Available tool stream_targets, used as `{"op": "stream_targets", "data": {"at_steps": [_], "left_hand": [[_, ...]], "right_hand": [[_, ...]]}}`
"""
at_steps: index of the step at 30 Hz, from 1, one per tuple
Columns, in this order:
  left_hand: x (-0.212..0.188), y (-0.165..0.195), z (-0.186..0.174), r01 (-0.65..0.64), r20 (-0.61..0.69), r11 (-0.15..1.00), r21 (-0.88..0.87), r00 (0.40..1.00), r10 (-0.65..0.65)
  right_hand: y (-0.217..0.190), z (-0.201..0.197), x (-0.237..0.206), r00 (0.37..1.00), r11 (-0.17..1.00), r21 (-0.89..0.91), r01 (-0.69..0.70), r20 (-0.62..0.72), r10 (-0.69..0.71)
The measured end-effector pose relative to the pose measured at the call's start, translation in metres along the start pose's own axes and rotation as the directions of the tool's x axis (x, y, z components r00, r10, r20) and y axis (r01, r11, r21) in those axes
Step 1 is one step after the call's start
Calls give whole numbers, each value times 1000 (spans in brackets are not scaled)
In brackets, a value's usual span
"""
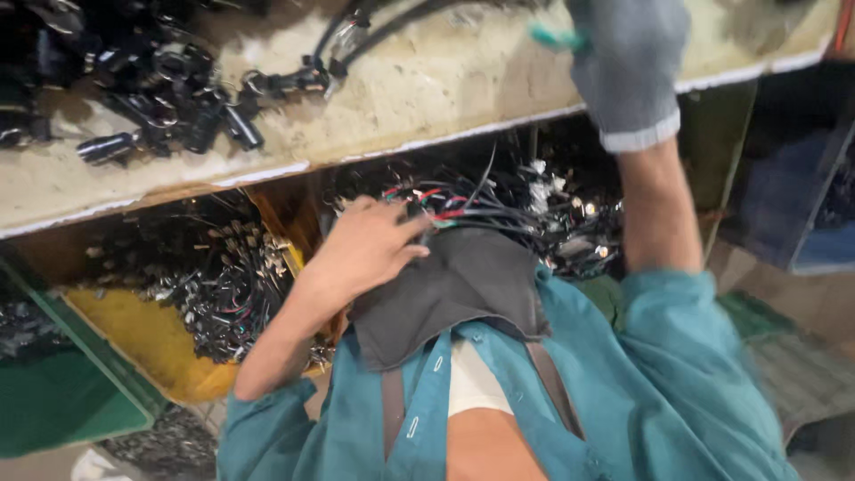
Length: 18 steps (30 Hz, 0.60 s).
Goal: The person repeatedly picks up wire harnesses from a pile on a workbench, uses pliers to cut the black outer sheath near the connector, and places the trimmed harnesses into a separate pile. The person also occasionally shifts the pile of unprocessed harnesses to access more items.
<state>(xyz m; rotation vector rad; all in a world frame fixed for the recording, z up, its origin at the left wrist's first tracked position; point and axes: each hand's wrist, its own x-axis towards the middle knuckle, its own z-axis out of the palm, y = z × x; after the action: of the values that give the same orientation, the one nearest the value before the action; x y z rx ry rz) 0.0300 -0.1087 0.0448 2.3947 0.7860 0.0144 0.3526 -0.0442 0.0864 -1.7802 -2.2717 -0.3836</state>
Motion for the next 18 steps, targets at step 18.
{"op": "stream_targets", "data": {"at_steps": [18], "left_hand": [[18, 2, -20, -150, -264, 266, -952, 844, -467]], "right_hand": [[-38, 20, -45, 912, 387, 833, -395, 303, 278]]}}
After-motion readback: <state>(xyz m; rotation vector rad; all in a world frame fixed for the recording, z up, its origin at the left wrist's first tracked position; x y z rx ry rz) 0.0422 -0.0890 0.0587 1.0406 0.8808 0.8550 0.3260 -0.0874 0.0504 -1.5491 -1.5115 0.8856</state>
